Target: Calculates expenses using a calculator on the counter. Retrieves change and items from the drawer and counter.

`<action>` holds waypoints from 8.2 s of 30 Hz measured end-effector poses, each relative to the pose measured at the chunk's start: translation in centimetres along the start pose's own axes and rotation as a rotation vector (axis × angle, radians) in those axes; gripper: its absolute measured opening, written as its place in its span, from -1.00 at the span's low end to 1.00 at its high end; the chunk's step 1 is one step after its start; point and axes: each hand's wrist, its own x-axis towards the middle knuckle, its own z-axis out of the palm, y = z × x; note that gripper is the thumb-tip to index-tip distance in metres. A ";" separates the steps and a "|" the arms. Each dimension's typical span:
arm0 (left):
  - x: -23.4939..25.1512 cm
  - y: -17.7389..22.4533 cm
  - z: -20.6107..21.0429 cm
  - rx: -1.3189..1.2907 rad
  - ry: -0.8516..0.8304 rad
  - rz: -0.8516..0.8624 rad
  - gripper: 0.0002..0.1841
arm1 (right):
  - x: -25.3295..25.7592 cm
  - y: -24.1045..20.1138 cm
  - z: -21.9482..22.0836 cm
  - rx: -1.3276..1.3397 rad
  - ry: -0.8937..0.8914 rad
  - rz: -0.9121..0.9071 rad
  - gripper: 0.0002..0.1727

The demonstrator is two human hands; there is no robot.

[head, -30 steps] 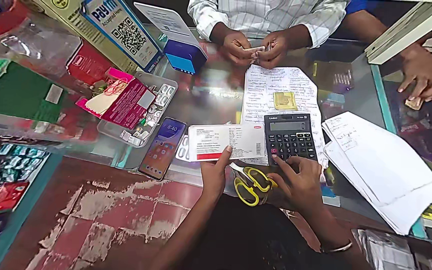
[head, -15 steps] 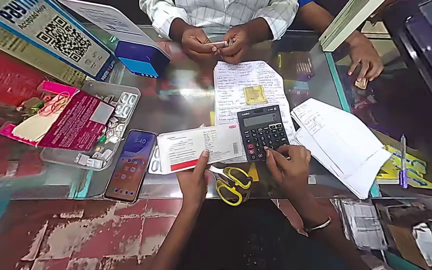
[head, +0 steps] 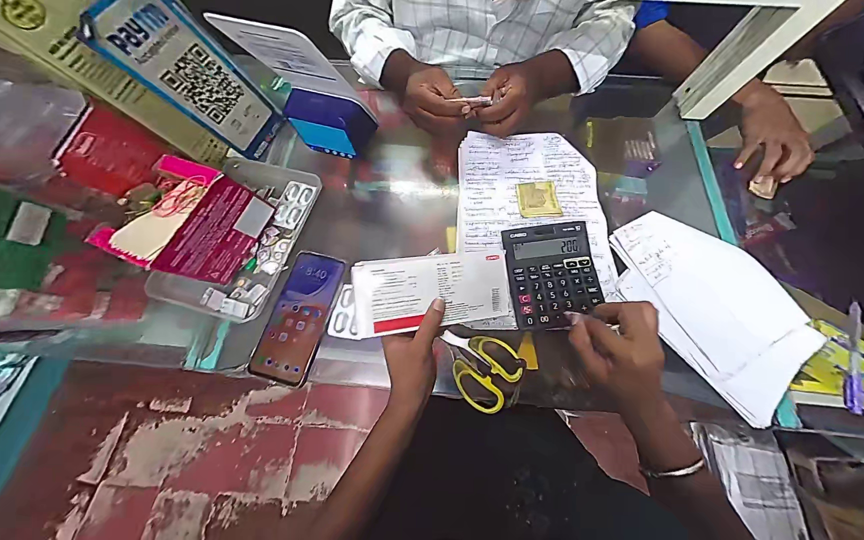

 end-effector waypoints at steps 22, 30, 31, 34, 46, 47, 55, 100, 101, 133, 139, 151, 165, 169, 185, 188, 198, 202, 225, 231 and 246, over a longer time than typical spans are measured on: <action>0.2 0.0 -0.1 0.029 -0.003 0.022 -0.59 | 1.0 3.1 0.0 -0.051 0.171 0.122 -0.69; 0.2 -0.3 0.0 0.061 0.018 0.033 -0.49 | 1.1 2.7 0.6 -0.144 0.086 0.136 -0.63; 0.3 -0.3 0.0 0.055 0.011 0.038 -0.47 | 1.1 2.6 0.7 -0.134 0.121 0.123 -0.62; 0.4 -0.5 0.0 0.014 0.002 0.043 -0.54 | 0.9 2.8 1.1 -0.095 0.157 0.105 -0.62; 0.0 -0.4 0.0 0.029 -0.018 0.007 -0.50 | 3.3 -0.5 -2.7 0.690 0.038 0.107 -0.61; -0.2 -0.5 -0.4 0.026 -0.019 0.001 -0.52 | 4.1 -1.5 -4.2 0.827 -0.002 0.054 -0.57; -0.1 -0.3 0.5 -0.024 0.028 0.005 -0.52 | 5.8 1.1 -1.3 0.546 0.059 0.024 -0.38; 0.1 -0.2 0.1 0.050 -0.008 0.060 -0.58 | 0.0 3.0 -0.8 -0.007 -0.167 0.098 -0.14; 0.1 -0.2 0.1 0.045 -0.008 0.060 -0.58 | -0.2 2.6 -0.7 0.004 -0.158 0.050 -0.18; 0.0 -0.1 0.0 -0.009 -0.057 0.036 -0.62 | -1.2 -0.6 0.3 -0.071 -0.182 0.066 -0.11; 0.0 0.0 0.0 -0.024 -0.053 0.028 -0.58 | -1.2 -0.7 0.4 -0.072 -0.187 0.058 -0.13; -0.1 -0.1 -0.1 0.039 -0.024 0.057 -0.57 | -1.0 0.8 -0.3 -0.068 -0.132 0.065 -0.17; 0.0 -0.1 0.0 0.017 0.000 0.052 -0.62 | -0.8 0.5 0.2 -0.089 -0.153 0.078 -0.18; 0.0 0.0 0.1 0.020 0.013 0.050 -0.62 | -0.7 0.5 0.3 -0.100 -0.236 0.112 -0.14; 0.0 -0.2 0.0 0.044 0.027 0.052 -0.59 | -1.5 0.8 -0.7 -0.091 -0.008 0.104 -0.31; 0.0 -0.2 0.0 0.029 0.019 0.066 -0.60 | -1.4 0.8 -0.4 -0.095 -0.071 0.109 -0.33; -0.1 0.0 0.2 0.028 0.006 0.061 -0.62 | -1.3 0.9 -0.1 -0.095 -0.094 0.093 -0.40; -0.1 0.1 0.2 0.050 -0.011 0.084 -0.61 | -1.2 1.1 0.0 -0.104 -0.098 0.085 -0.40; -0.2 1.5 -0.9 0.065 -0.065 0.038 -0.74 | -1.1 0.7 0.0 -0.108 -0.106 0.120 -0.56; 4.0 4.9 0.1 0.248 -0.238 -0.200 -0.66 | -1.0 0.8 -0.3 -0.099 -0.116 0.122 -0.52; 2.5 6.6 -10.2 1.538 -0.618 0.484 0.21 | -0.7 0.6 -0.5 -0.050 -0.122 0.117 -0.50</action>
